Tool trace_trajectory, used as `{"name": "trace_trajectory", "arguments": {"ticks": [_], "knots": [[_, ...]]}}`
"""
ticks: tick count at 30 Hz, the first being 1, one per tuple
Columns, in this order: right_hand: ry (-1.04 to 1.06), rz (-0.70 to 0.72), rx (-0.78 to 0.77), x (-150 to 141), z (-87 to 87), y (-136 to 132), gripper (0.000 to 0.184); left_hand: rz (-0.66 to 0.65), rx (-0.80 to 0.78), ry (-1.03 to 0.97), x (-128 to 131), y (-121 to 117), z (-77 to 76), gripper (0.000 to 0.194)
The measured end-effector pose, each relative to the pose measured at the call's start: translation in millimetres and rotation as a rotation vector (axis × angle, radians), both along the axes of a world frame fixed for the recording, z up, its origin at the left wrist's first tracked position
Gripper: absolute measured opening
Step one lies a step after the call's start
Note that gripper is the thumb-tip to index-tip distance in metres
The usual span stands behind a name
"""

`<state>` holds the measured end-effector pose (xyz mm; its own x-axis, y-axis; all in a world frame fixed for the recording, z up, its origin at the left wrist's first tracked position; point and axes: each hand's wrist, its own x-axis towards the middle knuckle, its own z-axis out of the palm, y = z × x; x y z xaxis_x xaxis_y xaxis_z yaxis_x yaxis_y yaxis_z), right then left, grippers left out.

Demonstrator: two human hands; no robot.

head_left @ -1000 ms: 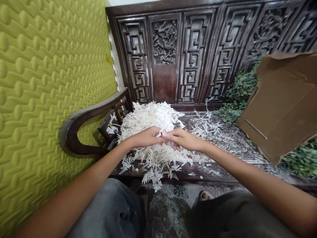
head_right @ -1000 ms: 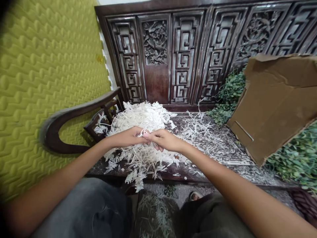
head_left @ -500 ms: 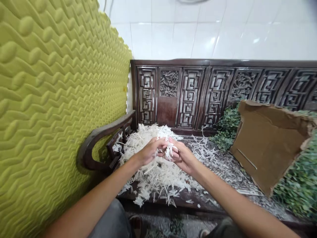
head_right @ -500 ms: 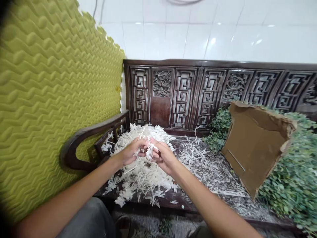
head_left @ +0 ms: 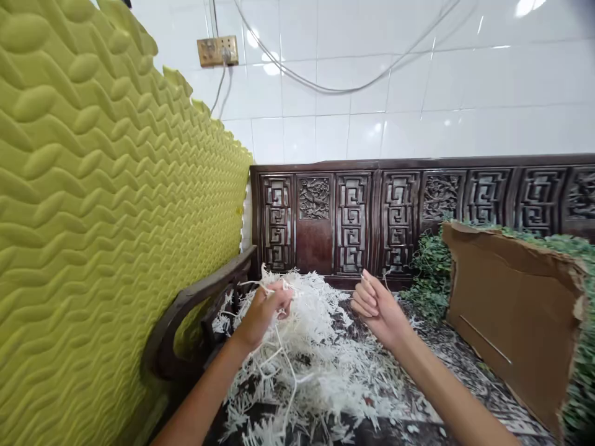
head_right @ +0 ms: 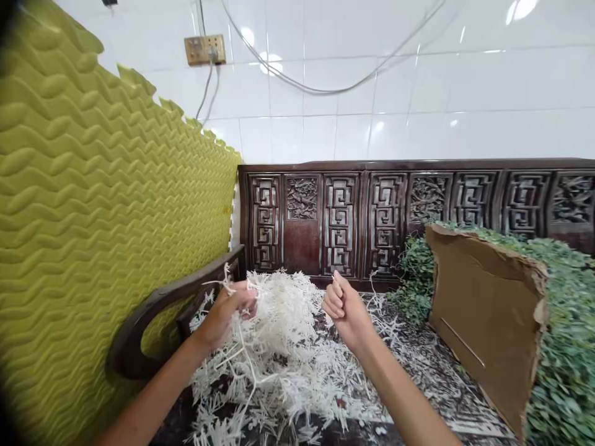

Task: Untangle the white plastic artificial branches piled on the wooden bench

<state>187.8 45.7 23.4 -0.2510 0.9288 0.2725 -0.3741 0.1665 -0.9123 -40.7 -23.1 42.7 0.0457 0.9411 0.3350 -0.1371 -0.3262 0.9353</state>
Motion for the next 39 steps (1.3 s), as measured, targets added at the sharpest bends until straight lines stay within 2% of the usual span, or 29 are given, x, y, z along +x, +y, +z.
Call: {"name": "trace_trajectory", "arguments": {"ticks": [2, 5, 9, 11, 16, 21, 24, 26, 28, 31, 33, 35, 39], "knots": [[-0.119, 0.006, -0.039, 1.6, -13.5, 5.3, 0.045, 0.041, 0.004, 0.176, -3.6, 3.7, -7.2, 0.029], [-0.323, -0.016, -0.083, -0.4, -32.4, 8.0, 0.030, 0.045, -0.076, 0.350, -5.0, 9.4, -19.2, 0.028], [-0.461, -0.058, -0.044, -6.7, -37.1, -0.5, 0.042, 0.010, -0.087, 0.572, -5.8, 13.4, -27.8, 0.032], [-0.502, -0.047, 0.038, -10.0, -31.6, -8.0, 0.035, 0.006, -0.032, 0.663, -4.7, 13.9, -29.2, 0.033], [-0.695, 0.069, 0.455, -16.4, -22.8, -23.1, 0.031, 0.055, -0.038, 0.801, 5.1, 12.1, -33.1, 0.030], [-0.821, 0.117, 0.556, -17.8, -25.0, -30.3, 0.028, -0.098, -0.104, 0.804, 15.1, 11.9, -38.8, 0.031], [-0.863, 0.175, 0.638, -14.5, -22.3, -33.8, 0.025, -0.217, -0.179, 0.757, 16.9, 10.9, -36.3, 0.032], [-0.824, 0.301, 0.578, -12.3, -20.4, -35.5, 0.024, -0.374, -0.207, 0.716, 15.6, 8.6, -31.0, 0.030], [-0.677, 0.550, 0.365, -11.5, -20.5, -36.5, 0.022, -0.526, -0.219, 0.702, 12.5, 4.8, -23.9, 0.027], [-0.367, 0.896, 0.011, -12.7, -25.5, -38.6, 0.018, -0.662, -0.245, 0.718, 7.4, -2.2, -14.6, 0.024], [-0.224, 0.977, -0.125, -13.6, -30.0, -41.5, 0.015, -0.719, -0.281, 0.707, 5.9, -6.6, -11.5, 0.021], [-0.138, 1.000, -0.211, -13.3, -33.4, -45.1, 0.012, -0.747, -0.312, 0.680, 6.5, -9.8, -11.1, 0.021], [-0.052, 1.015, -0.278, -9.8, -34.8, -51.3, 0.009, -0.784, -0.341, 0.644, 8.4, -10.5, -13.3, 0.022]]}}
